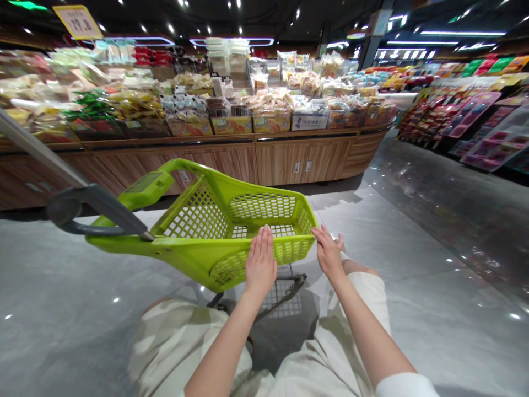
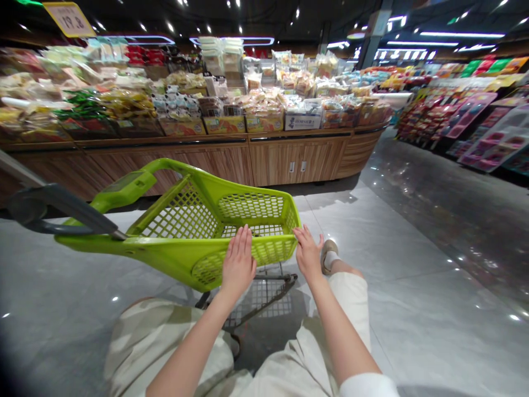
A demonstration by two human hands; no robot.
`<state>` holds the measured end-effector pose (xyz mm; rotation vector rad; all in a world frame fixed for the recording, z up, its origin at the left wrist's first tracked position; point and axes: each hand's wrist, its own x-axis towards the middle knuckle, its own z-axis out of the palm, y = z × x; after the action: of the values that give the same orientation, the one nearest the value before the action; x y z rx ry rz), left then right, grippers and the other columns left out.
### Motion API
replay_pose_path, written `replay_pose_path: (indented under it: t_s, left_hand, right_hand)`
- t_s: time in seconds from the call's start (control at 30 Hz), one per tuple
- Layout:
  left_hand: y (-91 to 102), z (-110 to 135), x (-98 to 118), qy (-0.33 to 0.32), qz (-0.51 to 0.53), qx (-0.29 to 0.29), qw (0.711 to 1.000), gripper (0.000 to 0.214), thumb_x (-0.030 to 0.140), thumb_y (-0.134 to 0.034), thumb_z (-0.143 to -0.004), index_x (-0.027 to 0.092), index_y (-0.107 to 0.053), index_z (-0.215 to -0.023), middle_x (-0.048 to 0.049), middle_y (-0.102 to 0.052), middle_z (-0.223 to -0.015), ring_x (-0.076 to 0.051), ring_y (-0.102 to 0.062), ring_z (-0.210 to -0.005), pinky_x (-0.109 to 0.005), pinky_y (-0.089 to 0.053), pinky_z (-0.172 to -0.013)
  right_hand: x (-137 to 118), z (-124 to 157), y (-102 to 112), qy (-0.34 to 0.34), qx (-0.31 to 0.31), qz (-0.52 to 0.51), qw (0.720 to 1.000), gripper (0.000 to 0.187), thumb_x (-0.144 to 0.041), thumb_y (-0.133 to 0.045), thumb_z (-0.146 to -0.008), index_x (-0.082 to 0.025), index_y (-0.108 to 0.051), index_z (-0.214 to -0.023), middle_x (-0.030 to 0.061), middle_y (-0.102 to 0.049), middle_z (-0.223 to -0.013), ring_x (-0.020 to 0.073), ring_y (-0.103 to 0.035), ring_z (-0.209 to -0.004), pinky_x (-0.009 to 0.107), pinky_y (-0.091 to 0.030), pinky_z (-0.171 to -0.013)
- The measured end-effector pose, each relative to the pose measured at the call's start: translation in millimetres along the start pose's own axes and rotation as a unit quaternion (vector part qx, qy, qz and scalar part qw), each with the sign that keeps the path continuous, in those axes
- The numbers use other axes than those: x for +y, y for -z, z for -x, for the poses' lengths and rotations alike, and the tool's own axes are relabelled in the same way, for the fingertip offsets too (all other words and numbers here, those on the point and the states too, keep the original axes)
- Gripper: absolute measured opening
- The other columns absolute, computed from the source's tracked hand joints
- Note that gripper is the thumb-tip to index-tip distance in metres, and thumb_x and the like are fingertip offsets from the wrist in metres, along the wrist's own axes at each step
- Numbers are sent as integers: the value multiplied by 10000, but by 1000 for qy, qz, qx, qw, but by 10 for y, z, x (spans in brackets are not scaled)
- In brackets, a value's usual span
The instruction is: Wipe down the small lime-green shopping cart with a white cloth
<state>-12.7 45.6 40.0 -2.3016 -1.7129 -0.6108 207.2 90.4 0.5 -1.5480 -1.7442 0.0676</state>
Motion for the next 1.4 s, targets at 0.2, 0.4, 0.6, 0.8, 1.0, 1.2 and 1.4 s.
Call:
replay_pose_path:
  t_s: [0.2,0.4,0.6,0.8,1.0,1.2,1.4]
  left_hand:
    - [-99,-12,55,15,-11,13,1000,828,144,-464,-825,41,-66,-1545,-160,-158,-1629,-250,-81,-1516,-449,-198,-1231]
    - [-96,-7,26,14,-23,25,999,711,177,-378,-909,61,-88,-1548,-136,-182,-1627,-225,-109,-1513,-431,-214,-1227]
    - [-20,-24,72,12,7,31,999,702,217,-373,-933,63,-74,-1549,-137,-186,-1626,-222,-115,-1514,-432,-215,-1228]
    - [-81,-24,91,13,16,31,999,748,195,-388,-913,74,-16,-1551,-146,-160,-1630,-238,-99,-1513,-452,-223,-1226]
    - [-72,-16,58,9,7,31,999,719,178,-355,-922,76,-21,-1551,-142,-183,-1625,-224,-124,-1511,-448,-224,-1224]
    - [-15,-38,97,18,7,18,1000,672,167,-354,-919,39,-131,-1539,-144,-204,-1620,-224,-126,-1512,-422,-206,-1230]
    - [-84,-36,99,15,13,32,999,735,172,-379,-907,57,-36,-1548,-162,-182,-1622,-242,-109,-1512,-458,-230,-1221]
  right_hand:
    - [-938,53,-312,48,-18,20,998,530,-58,-338,-857,-192,-561,-1319,90,-606,-1360,219,-438,-1371,531,-101,-1180]
    - [-870,86,-215,116,-62,-22,991,559,-67,-345,-875,-236,-507,-1383,55,-577,-1401,185,-415,-1392,533,-30,-1194]
    - [-184,23,-30,-29,14,-35,999,531,-89,-327,-851,-270,-628,-1249,67,-642,-1314,236,-498,-1324,661,-112,-1135]
    - [-998,45,-284,10,-13,3,1000,523,-78,-335,-867,-215,-596,-1299,76,-603,-1369,219,-422,-1389,550,-162,-1172]
    - [-819,71,-157,91,-65,-30,993,572,-80,-339,-874,-284,-514,-1378,44,-572,-1408,189,-437,-1380,591,-37,-1175]
    - [-85,17,-34,-55,22,-62,996,518,-127,-322,-864,-282,-626,-1255,71,-623,-1343,238,-490,-1335,671,-104,-1128]
    - [-909,49,-293,9,2,14,1000,535,-77,-345,-854,-224,-590,-1307,77,-603,-1370,215,-435,-1378,554,-148,-1170]
